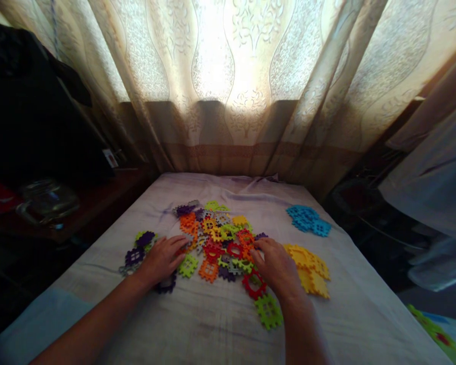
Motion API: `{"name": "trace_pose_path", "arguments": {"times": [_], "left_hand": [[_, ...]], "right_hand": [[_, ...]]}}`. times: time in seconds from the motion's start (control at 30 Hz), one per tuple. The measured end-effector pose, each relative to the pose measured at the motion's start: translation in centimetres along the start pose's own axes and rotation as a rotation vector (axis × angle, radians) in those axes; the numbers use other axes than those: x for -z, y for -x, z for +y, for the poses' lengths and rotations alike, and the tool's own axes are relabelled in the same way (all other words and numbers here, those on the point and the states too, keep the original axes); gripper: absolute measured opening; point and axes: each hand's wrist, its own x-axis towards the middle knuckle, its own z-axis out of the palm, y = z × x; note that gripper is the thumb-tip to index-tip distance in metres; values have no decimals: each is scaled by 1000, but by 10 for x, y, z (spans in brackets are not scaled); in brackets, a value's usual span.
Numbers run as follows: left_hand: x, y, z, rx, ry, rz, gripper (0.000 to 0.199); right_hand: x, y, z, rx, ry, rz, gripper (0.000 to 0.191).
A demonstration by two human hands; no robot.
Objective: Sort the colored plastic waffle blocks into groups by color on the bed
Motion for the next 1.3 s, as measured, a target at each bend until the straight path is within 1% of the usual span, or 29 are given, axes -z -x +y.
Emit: {"name": "trace_pose_path", "arguments": {"times": [0.07,0.13,0.2,0.3,0.4,0.47,0.53,0.6,0.67,0.73,0.8,0.87,0.93,1.03,1.13,1.2,1.3], "left_hand": [[1,3,2,2,8,27,39],[1,2,2,45,-5,40,40],[1,-3,-1,84,-19,37,40],[2,-13,-7,108,-25,41,34],[7,-22,-16,151,-38,68,32],[13,-26,-22,191,-55,100,34],[18,-28,-27,237,-84,161,38],[20,-27,-27,237,-118,224,41],[18,-23,-20,160,-131,245,36],[13,-18,-9,53,-112,211,25],[7,-13,4,-4,-90,171,15],[3,-10,14,-6,-80,145,11],[1,-10,20,21,-78,130,11],[3,-8,22,55,-59,117,12],[4,-1,26,63,30,136,10],[3,5,32,29,127,143,13],[2,13,47,-67,284,126,19]], "right_hand": [[1,0,-2,3,-8,-13,24],[1,-1,-5,5,-9,-36,25],[1,-1,-7,13,-9,-58,26],[1,0,-9,33,-17,-74,27],[1,0,-10,39,-30,-80,26],[1,-1,-11,29,-34,-85,26],[2,-1,-10,15,-35,-93,26],[2,0,-10,8,-34,-93,26],[2,0,-10,15,-32,-81,26],[0,0,-9,23,-31,-66,26],[-1,0,-8,31,-32,-61,26],[-1,0,-8,34,-30,-61,26],[-1,0,-9,35,-30,-67,25],[1,0,-12,44,-37,-79,25],[1,1,-22,57,-40,-97,27],[-1,3,-32,92,-60,-107,33],[-8,7,-52,209,-126,-132,44]]}}
